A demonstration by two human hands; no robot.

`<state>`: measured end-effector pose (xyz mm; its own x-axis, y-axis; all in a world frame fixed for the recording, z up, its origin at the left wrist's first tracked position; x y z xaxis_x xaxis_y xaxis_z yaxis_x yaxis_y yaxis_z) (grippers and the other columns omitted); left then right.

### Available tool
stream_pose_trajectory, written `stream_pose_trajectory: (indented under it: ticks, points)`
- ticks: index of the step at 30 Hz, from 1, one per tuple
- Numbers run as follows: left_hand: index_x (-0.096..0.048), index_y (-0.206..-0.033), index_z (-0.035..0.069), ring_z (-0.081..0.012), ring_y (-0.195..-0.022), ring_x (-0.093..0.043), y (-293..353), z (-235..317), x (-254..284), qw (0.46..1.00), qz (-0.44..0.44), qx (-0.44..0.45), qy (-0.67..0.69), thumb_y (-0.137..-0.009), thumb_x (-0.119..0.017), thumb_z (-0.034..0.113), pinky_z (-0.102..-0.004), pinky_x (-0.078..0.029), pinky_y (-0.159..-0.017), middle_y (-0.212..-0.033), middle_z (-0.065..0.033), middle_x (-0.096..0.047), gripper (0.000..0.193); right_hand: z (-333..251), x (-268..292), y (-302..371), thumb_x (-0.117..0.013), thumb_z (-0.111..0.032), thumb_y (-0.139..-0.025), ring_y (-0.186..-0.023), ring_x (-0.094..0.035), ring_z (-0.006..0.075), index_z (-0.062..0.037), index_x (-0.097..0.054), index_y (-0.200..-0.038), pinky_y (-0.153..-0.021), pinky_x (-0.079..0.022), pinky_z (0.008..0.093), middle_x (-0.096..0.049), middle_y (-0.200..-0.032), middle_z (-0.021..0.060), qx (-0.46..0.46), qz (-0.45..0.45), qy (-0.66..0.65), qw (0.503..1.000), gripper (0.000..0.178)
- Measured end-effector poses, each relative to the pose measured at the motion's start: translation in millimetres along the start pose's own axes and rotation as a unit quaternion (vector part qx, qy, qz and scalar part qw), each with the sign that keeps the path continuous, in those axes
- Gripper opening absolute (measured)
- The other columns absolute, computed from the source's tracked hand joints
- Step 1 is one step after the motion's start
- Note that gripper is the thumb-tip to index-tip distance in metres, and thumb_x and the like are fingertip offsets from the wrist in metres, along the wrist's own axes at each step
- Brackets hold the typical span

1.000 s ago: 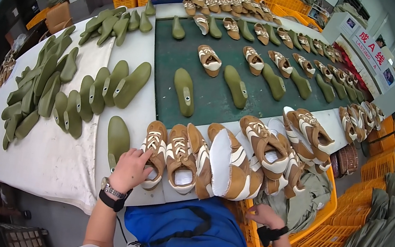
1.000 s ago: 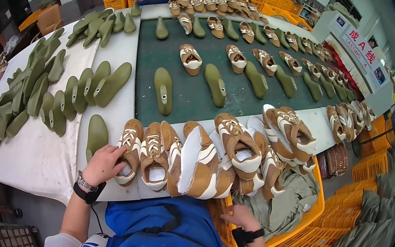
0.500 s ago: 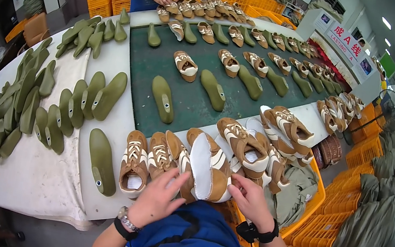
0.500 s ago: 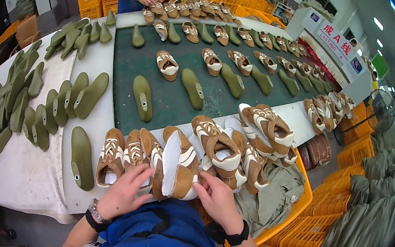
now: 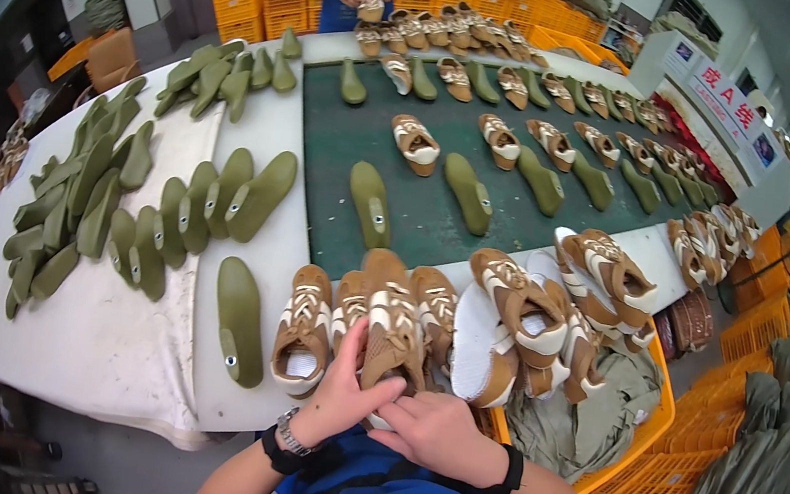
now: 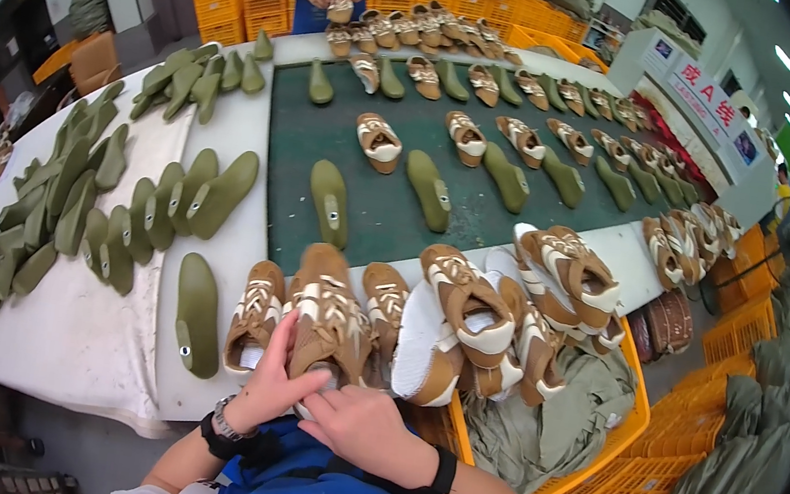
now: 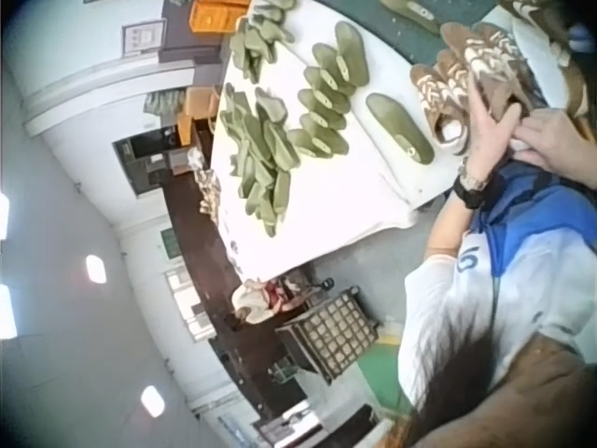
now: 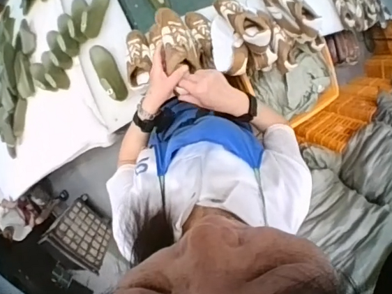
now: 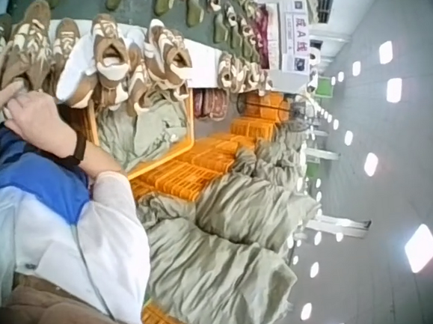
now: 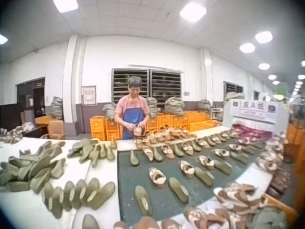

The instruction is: Organizing and preparing shoe lasts and shoe uppers for assembly on a factory production line.

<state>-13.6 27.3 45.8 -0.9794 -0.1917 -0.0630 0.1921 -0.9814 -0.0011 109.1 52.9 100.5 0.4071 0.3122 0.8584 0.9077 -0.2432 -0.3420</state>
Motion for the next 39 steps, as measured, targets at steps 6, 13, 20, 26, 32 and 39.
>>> stream_pose_trajectory:
  ticks: [6, 13, 20, 26, 32, 39]
  points:
    - [-0.018, -0.137, -0.001, -0.0183, -0.103, -0.055, 14, 0, 19, 0.993, 0.111, -0.044, -0.026, -0.085, -0.055, 0.004, -0.0294, -0.044, -0.086, -0.113, -0.0168, -0.055, 0.064, 18, 13, -26, -0.071, -0.019, -0.072, -0.07, -0.06, 0.0233, -0.0082, -0.061, -0.095, -0.061, -0.05, 0.0317, -0.056, -0.079, 0.0059, -0.047, 0.132, -0.114, 0.984, 0.028]
    - [-0.031, -0.13, -0.005, -0.0273, -0.096, -0.058, 20, 21, 22, 0.967, 0.159, -0.066, -0.185, -0.081, -0.062, 0.009, -0.033, -0.047, -0.081, -0.105, -0.0167, -0.058, 0.059, 30, 9, -31, -0.065, -0.002, -0.069, -0.074, -0.059, 0.0237, -0.005, -0.058, -0.102, -0.061, -0.05, 0.0316, -0.053, -0.088, 0.0093, -0.078, 0.182, -0.034, 0.98, 0.034]
    - [-0.057, -0.102, -0.001, -0.0305, -0.08, -0.059, 18, 52, 19, 0.814, 0.225, -0.261, -0.468, -0.071, -0.066, 0.003, -0.0351, -0.049, -0.069, -0.093, -0.0157, -0.059, 0.032, 22, 13, -34, -0.063, 0.002, -0.066, -0.066, -0.056, 0.0243, -0.0024, -0.062, -0.098, -0.057, -0.048, 0.0321, -0.052, -0.082, 0.0119, -0.058, 0.22, -0.034, 0.973, 0.033]
    - [-0.06, -0.095, -0.003, -0.0283, -0.07, -0.06, 21, 63, 20, 0.876, 0.229, -0.251, -0.343, -0.077, -0.061, 0.001, -0.0327, -0.049, -0.063, -0.083, -0.0149, -0.061, 0.018, 19, 19, -31, -0.062, 0.002, -0.066, -0.065, -0.055, 0.0231, -0.0014, -0.063, -0.097, -0.057, -0.048, 0.0314, -0.051, -0.08, 0.011, -0.066, 0.231, -0.089, 0.967, 0.031]
    - [-0.06, -0.092, -0.003, -0.0295, -0.07, -0.06, 27, 70, 16, 0.859, 0.23, -0.275, -0.365, -0.078, -0.06, 0.001, -0.0331, -0.049, -0.062, -0.081, -0.0154, -0.061, 0.015, 14, 25, -34, -0.059, 0.002, -0.068, -0.063, -0.051, 0.0222, -0.0041, -0.064, -0.094, -0.054, -0.044, 0.0312, -0.047, -0.078, 0.0092, -0.079, 0.215, -0.111, 0.967, 0.027]
    - [-0.06, -0.096, -0.002, -0.0249, -0.069, -0.061, 18, 61, 40, 0.906, 0.248, -0.193, -0.284, -0.08, -0.058, 0.001, -0.0299, -0.05, -0.063, -0.081, -0.0142, -0.06, 0.016, 11, 12, -33, -0.056, 0.003, -0.066, -0.066, -0.046, 0.0242, -0.009, -0.06, -0.08, -0.054, -0.041, 0.0329, -0.038, -0.076, 0.0078, -0.006, 0.104, -0.147, 0.984, 0.018]
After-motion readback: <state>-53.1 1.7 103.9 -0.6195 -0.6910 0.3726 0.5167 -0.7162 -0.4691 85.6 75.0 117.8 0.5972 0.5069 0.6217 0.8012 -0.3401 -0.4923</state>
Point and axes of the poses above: each hand's wrist, its own y-axis away from the middle knuckle, its own x-axis out of the back of the hand, z = x × y, the point moved 5 cm from there along -y, towards the middle knuckle
